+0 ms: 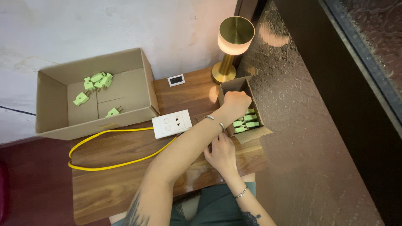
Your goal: The person assembles a green electrical plug by hand, using a screwdriver to tighten screws on the terminals. They connect a yellow cable to the plug, secure the internal components, and close the plug casing.
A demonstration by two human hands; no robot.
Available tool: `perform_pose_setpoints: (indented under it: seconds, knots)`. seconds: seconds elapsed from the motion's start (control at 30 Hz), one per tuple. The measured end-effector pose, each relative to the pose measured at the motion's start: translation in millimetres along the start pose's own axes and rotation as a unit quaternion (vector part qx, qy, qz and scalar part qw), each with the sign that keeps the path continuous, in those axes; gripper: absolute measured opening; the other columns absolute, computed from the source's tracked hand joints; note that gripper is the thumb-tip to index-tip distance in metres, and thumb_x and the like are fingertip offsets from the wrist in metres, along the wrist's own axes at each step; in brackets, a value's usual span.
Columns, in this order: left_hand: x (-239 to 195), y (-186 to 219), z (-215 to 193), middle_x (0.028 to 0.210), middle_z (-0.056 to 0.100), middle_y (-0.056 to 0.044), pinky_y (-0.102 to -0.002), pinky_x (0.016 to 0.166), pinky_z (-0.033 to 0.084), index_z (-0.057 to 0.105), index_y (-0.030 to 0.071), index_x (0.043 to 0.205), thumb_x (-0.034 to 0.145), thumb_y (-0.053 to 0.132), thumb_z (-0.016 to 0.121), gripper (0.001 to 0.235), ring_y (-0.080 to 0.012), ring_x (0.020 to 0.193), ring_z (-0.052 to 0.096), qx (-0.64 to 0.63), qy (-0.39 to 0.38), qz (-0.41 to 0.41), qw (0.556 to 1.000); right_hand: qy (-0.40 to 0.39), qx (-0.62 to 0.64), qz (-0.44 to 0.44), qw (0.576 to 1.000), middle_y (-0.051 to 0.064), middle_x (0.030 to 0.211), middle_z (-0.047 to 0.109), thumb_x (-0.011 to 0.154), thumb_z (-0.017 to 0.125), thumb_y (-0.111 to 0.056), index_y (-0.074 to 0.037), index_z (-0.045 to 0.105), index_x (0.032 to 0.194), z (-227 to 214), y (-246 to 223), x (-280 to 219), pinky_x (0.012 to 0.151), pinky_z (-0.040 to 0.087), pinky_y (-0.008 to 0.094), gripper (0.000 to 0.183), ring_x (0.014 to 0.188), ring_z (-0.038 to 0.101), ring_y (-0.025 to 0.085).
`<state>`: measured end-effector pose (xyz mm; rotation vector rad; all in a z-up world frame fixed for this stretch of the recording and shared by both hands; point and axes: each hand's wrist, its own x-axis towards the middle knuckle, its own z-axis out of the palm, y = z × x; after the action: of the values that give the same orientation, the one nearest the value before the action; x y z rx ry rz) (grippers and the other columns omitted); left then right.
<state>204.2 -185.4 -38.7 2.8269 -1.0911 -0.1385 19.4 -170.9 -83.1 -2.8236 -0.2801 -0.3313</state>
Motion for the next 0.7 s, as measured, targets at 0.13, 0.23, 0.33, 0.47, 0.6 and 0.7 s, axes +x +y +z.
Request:
perform_pose_setpoints:
  seconds: [0.13, 0.23, 0.33, 0.47, 0.6, 0.7]
  knots:
    - [-2, -1, -4, 0.058, 0.063, -0.007, -0.042, 0.051, 0.052, 0.070, 0.010, 0.062, 0.078, -0.002, 0.075, 0.021, -0.0211, 0.055, 0.063, -0.008, -0.012, 0.004, 1.000, 0.007, -0.008, -0.004, 1.000, 0.008, 0.083, 0.057, 0.074, 0.069, -0.032, -0.009, 0.066, 0.088, 1, 1, -1, 0.074, 0.055, 0.041, 0.027, 0.085, 0.066, 0.030]
    - [-4, 0, -9, 0.060, 0.065, -0.008, -0.043, 0.062, 0.053, 0.072, 0.009, 0.065, 0.079, -0.001, 0.076, 0.018, -0.0236, 0.058, 0.063, -0.021, -0.014, -0.008, 1.000, 0.023, -0.002, -0.015, 1.000, 0.008, 0.082, 0.055, 0.073, 0.069, -0.032, -0.009, 0.065, 0.089, 1, 2, 0, 0.071, 0.054, 0.041, 0.028, 0.082, 0.065, 0.030]
    - [-4, 1, -11, 0.062, 0.065, -0.007, -0.043, 0.068, 0.051, 0.071, 0.012, 0.064, 0.078, -0.001, 0.076, 0.019, -0.0251, 0.061, 0.065, -0.013, -0.021, -0.002, 1.000, 0.037, -0.007, -0.020, 0.999, 0.009, 0.080, 0.054, 0.069, 0.071, -0.032, -0.009, 0.065, 0.086, 1, 1, 0, 0.071, 0.054, 0.043, 0.029, 0.081, 0.065, 0.031]
    - [-16, 2, -35, 0.065, 0.067, -0.006, -0.045, 0.074, 0.050, 0.073, 0.014, 0.065, 0.077, -0.002, 0.077, 0.020, -0.0275, 0.066, 0.068, -0.010, -0.019, 0.010, 1.000, 0.054, 0.005, -0.022, 0.998, 0.010, 0.078, 0.056, 0.067, 0.073, -0.029, -0.008, 0.066, 0.084, 4, 2, 0, 0.070, 0.054, 0.044, 0.028, 0.079, 0.065, 0.032]
    - [-36, 1, -42, 0.061, 0.065, -0.007, -0.045, 0.069, 0.045, 0.071, 0.014, 0.059, 0.069, 0.002, 0.081, 0.018, -0.0297, 0.060, 0.062, -0.013, 0.073, 0.045, 0.996, 0.034, 0.032, -0.011, 0.999, 0.016, 0.078, 0.059, 0.068, 0.073, -0.028, -0.003, 0.068, 0.080, -13, -6, 4, 0.071, 0.054, 0.046, 0.028, 0.078, 0.066, 0.037]
    - [-74, 5, -62, 0.076, 0.069, 0.002, -0.040, 0.069, 0.044, 0.074, 0.021, 0.074, 0.075, 0.020, 0.074, 0.002, -0.0220, 0.079, 0.068, 0.032, 0.212, 0.038, 0.976, 0.036, 0.000, -0.006, 0.999, 0.013, 0.079, 0.060, 0.066, 0.075, -0.032, -0.006, 0.067, 0.081, 7, 5, -2, 0.072, 0.055, 0.044, 0.031, 0.080, 0.067, 0.033]
